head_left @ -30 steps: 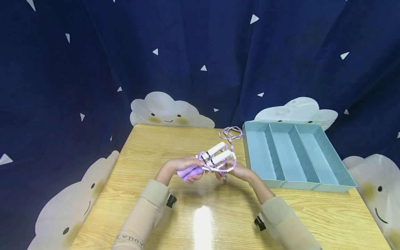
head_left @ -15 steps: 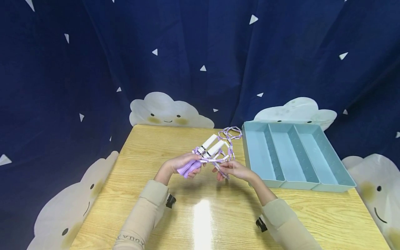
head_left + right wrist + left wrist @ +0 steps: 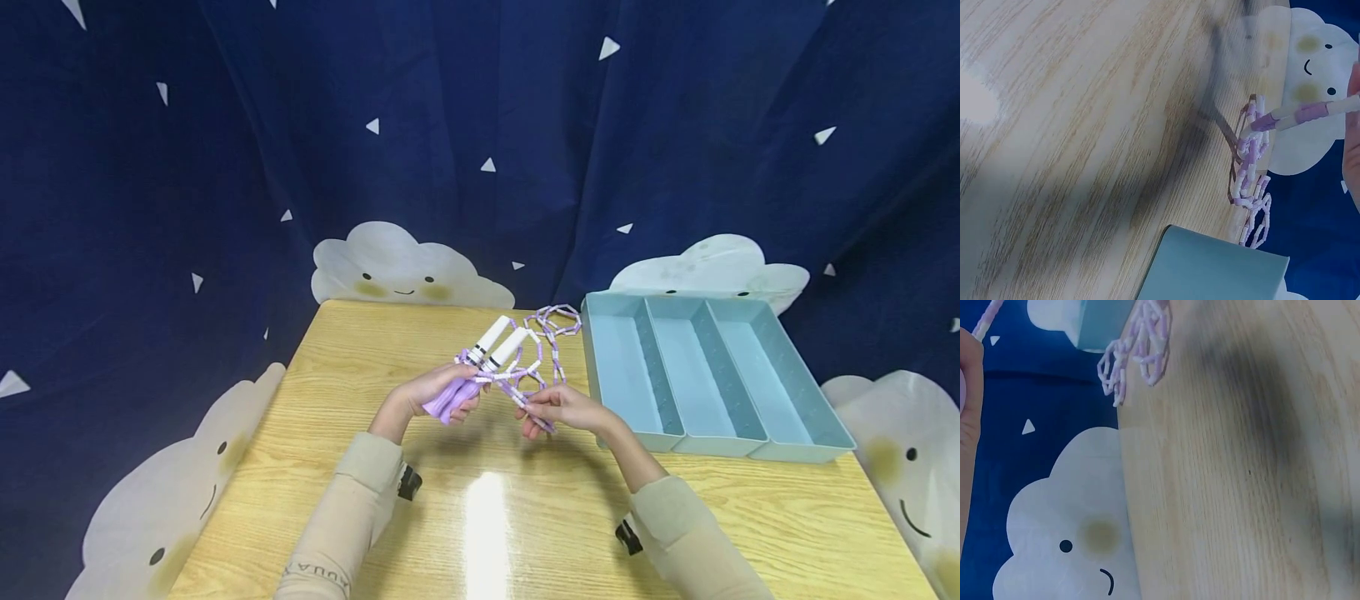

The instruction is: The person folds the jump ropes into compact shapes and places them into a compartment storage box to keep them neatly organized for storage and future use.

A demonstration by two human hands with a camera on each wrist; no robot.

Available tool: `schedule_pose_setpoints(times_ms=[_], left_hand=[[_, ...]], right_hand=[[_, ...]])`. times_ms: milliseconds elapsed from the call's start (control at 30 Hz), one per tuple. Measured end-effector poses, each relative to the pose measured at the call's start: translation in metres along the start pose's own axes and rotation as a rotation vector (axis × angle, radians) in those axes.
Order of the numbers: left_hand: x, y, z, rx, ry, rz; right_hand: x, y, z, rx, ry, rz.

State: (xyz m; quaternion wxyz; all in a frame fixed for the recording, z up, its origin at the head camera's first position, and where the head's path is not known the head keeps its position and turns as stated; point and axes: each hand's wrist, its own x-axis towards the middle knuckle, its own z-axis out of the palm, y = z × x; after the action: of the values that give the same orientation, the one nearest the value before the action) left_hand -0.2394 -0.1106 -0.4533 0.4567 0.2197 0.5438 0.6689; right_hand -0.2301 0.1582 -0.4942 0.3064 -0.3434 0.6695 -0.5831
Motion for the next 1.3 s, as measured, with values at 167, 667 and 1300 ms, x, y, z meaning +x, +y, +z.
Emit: schedule_pose_setpoints(times_ms=[167, 667, 1300], left_hand=[[-0.001, -0.001, -0.002, -0.017, 0.009, 0.014], [-0.001, -0.007, -0.008, -0.036, 0.051, 0.026], [0.004, -0.018, -0.015, 0.006, 0.210, -0.045]], right_hand=[[-0.002, 0.000, -0.002, -0.004, -0.006, 0.035], [-0.008, -0.003, -0.006, -0.057, -0.014, 0.076], [-0.015, -0.040, 0.003, -0.326, 0.018, 0.074]])
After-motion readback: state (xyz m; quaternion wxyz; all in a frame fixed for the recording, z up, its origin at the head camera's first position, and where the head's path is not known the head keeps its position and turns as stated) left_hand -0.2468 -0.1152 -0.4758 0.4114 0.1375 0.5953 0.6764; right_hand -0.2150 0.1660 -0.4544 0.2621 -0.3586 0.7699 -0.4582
